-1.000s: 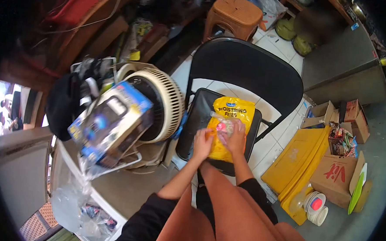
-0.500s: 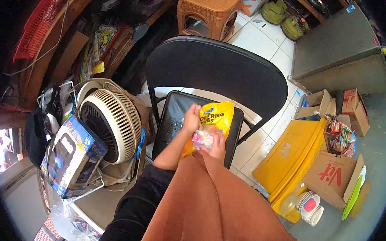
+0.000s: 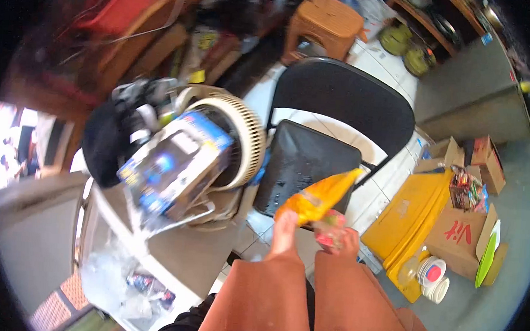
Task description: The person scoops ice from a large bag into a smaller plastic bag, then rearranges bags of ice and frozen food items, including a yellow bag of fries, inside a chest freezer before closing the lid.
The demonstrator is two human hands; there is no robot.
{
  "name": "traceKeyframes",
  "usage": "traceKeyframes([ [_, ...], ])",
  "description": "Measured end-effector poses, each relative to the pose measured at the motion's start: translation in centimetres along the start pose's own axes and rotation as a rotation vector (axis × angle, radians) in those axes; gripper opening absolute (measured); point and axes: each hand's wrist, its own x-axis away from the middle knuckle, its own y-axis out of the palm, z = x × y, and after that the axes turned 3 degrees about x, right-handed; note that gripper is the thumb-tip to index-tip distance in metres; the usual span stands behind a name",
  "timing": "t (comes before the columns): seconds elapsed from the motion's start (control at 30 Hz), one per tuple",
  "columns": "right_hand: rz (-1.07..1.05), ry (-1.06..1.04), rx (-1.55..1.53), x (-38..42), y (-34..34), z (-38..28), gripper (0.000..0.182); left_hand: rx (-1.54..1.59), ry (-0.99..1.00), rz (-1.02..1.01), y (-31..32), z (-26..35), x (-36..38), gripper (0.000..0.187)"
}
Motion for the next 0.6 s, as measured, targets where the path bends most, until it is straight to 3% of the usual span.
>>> traceKeyframes([
  [0.07,-0.101,0.121,0.066,1.0,-3.5,-2.4,0.038,0.036,0.002,-0.030,-0.9,4.9,4.1,0.018],
  [0.13,0.050,0.399,-0.224,0.9,-5.8,-6.8,0.036,0.021,0.071,-0.088,-2.8,11.7,7.1,0.014],
  [0.2,0.008,0.219,-0.175,0.3,-7.9,-10.1,0.035,-0.033,0.202,-0.180,-5.4,19.7,10.2,0.013],
  [0.23,0.025,0.096,-0.089,0.5,-9.2,-11.5,0.033,-0.061,0.261,-0.129,-6.9,22.4,12.1,0.022],
  [0.27,0.066,-0.030,-0.007,0.5,-9.9,-13.0,0.032,0.242,0.249,-0.229,-7.8,25.8,13.9,0.024],
  [0.33,0.054,-0.124,-0.027,0.4,-10.7,-16.8,0.033,0.488,0.241,-0.257,-10.9,29.9,17.9,0.026],
  [0.4,0.069,-0.203,-0.023,-0.2,-10.9,-21.3,0.034,0.673,0.196,-0.158,-13.8,34.1,22.1,0.026],
  [0.43,0.063,-0.256,-0.047,-0.5,-10.9,-24.1,0.035,0.715,0.287,-0.235,-16.5,34.0,22.3,0.030],
  [0.47,0.057,-0.303,-0.066,-0.6,-10.5,-26.5,0.036,0.667,0.260,0.077,-17.5,35.9,22.8,0.037],
  [0.6,0.053,-0.438,-0.183,-0.3,-8.0,-33.5,0.039,0.711,0.350,0.198,-28.6,37.6,18.0,0.041],
])
